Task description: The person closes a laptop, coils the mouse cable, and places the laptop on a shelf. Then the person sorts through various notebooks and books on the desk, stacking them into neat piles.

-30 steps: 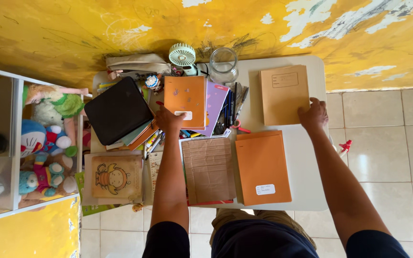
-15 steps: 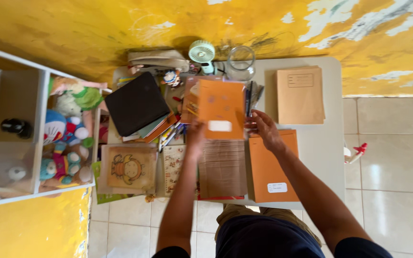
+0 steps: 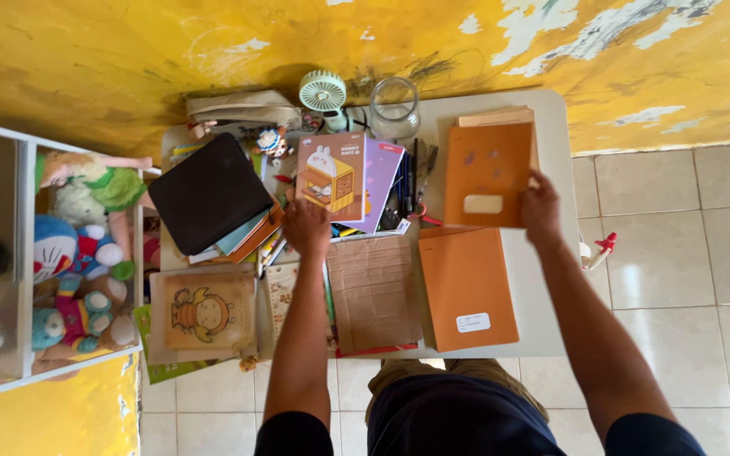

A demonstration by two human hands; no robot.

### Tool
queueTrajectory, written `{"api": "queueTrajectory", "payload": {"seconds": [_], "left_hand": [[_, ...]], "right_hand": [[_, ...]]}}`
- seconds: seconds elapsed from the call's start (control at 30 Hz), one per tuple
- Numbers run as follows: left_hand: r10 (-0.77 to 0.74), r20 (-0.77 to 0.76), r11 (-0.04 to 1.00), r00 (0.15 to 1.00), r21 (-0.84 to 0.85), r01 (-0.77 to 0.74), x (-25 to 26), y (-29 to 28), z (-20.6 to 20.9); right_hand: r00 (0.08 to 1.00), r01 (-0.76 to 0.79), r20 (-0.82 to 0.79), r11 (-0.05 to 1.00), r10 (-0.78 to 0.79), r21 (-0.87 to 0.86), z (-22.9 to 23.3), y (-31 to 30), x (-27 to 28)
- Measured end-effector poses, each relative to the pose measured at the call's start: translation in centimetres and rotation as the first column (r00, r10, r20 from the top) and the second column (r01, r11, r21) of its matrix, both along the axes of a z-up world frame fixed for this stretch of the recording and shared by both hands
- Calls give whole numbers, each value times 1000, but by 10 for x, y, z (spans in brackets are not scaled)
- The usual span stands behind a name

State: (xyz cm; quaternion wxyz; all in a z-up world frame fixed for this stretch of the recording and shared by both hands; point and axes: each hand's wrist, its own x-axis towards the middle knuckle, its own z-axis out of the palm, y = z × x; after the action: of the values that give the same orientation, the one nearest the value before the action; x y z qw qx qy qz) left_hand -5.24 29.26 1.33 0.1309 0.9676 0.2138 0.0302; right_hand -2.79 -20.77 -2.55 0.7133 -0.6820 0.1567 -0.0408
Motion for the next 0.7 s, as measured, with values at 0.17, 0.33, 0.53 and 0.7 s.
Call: {"api": "queueTrajectory", "payload": {"seconds": [0.17, 0.33, 0.53, 0.7], "left_hand": [[104, -185, 987, 977, -103, -125, 26, 6, 25], [136, -146, 986, 980, -74, -148, 39, 11, 14], [78, -55, 981, 995, -174, -87, 46, 38, -19], [198, -33, 456, 980, -882, -122, 29, 38, 16]], "right_hand": [[987, -11, -164, 995, -5, -98, 9, -44, 53], [972, -72, -235, 923, -20, -377, 6, -49, 68], [1000, 2, 3, 295, 2, -955, 3, -46, 60], [982, 64, 142, 484, 125, -872, 3, -1, 43]]}}
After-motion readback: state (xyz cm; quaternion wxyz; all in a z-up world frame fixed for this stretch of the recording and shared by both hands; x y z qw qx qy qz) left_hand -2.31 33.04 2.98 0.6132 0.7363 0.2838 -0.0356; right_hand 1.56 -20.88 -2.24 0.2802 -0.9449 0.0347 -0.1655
